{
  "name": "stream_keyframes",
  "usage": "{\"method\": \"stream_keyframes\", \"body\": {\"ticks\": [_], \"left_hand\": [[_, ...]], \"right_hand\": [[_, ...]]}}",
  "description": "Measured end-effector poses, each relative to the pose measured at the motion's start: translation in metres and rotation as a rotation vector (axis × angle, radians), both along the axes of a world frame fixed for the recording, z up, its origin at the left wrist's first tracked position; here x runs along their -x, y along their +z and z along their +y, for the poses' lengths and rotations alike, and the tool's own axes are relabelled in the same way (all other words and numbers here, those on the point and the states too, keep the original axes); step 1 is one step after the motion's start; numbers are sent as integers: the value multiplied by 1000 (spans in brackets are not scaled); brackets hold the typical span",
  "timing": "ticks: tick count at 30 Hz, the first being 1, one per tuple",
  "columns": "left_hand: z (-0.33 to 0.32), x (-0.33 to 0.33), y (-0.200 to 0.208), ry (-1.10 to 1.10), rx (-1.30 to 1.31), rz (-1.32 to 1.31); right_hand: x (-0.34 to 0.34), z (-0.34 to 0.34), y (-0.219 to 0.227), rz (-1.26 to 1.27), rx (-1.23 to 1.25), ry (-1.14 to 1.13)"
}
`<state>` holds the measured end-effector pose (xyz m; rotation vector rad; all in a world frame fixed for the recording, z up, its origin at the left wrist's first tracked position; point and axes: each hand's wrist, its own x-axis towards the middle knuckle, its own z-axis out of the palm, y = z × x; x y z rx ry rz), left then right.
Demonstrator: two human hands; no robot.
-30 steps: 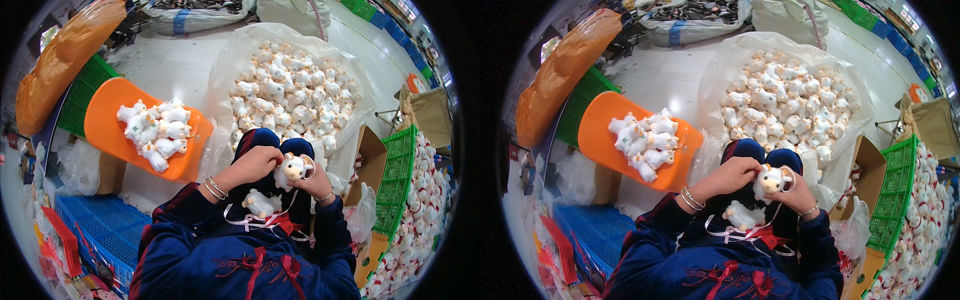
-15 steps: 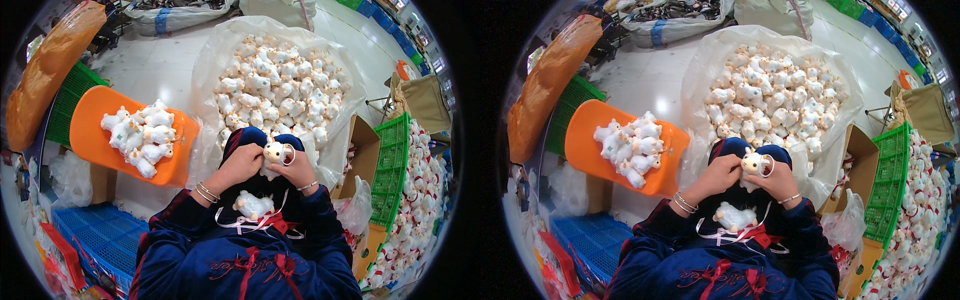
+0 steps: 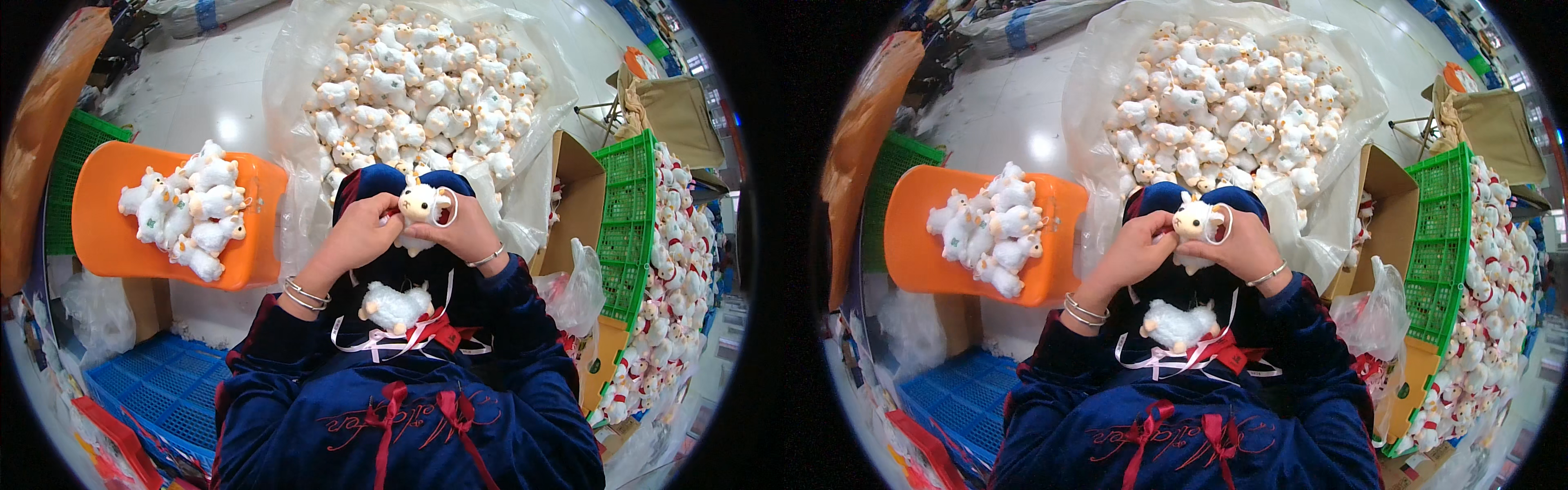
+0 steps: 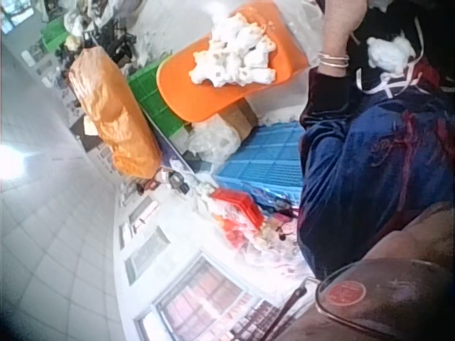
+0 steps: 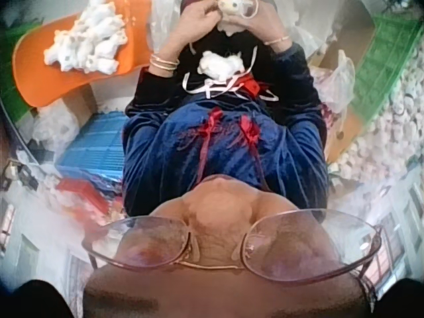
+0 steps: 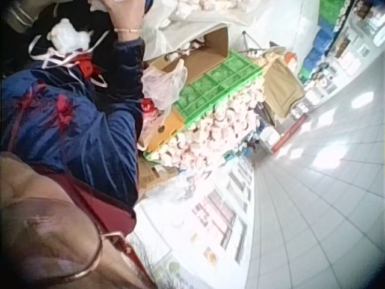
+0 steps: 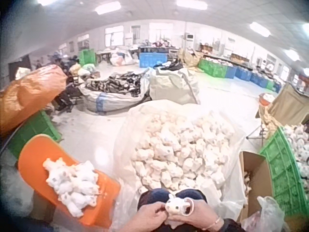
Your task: The person sits on the floor and ties red ribbons around small white plush toys. They pick up each toy, wrap the ribbon around its neck, and tie a bow before placing the finished toy into a nearby green crate.
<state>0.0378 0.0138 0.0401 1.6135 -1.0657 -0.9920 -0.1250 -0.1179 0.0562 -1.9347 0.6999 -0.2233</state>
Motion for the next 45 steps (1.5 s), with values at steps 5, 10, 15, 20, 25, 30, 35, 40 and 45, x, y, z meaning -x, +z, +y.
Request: {"method": "stream_keyframes", "body": {"ticks": [5, 10, 15, 20, 25, 30, 35, 40, 45], "left_hand": [[-6, -9, -4, -58, -96, -16], [-10, -7, -2, -50, -150, 75], [-13, -6, 0, -79, -122, 33], [-14, -4, -8, -30, 21, 15], [-13, 3, -11, 78, -5, 227], [-9, 3, -3, 172, 22, 282], [-8, 11, 3, 245, -14, 16], [-17, 16, 6, 237, -98, -177], [-25, 8, 18, 98, -217, -211]], "right_hand": [[4, -9, -6, -80, -159, 53], [18, -20, -14, -52, -307, 44], [19, -7, -7, -97, -165, -63], [23, 4, 1, -82, 154, -55], [18, 13, -4, -354, 208, -149], [15, 15, -8, -293, 67, -191], [9, 20, -4, -189, -243, -278], [4, 16, -27, -306, -351, -370], [3, 11, -29, -292, -271, -455]]}}
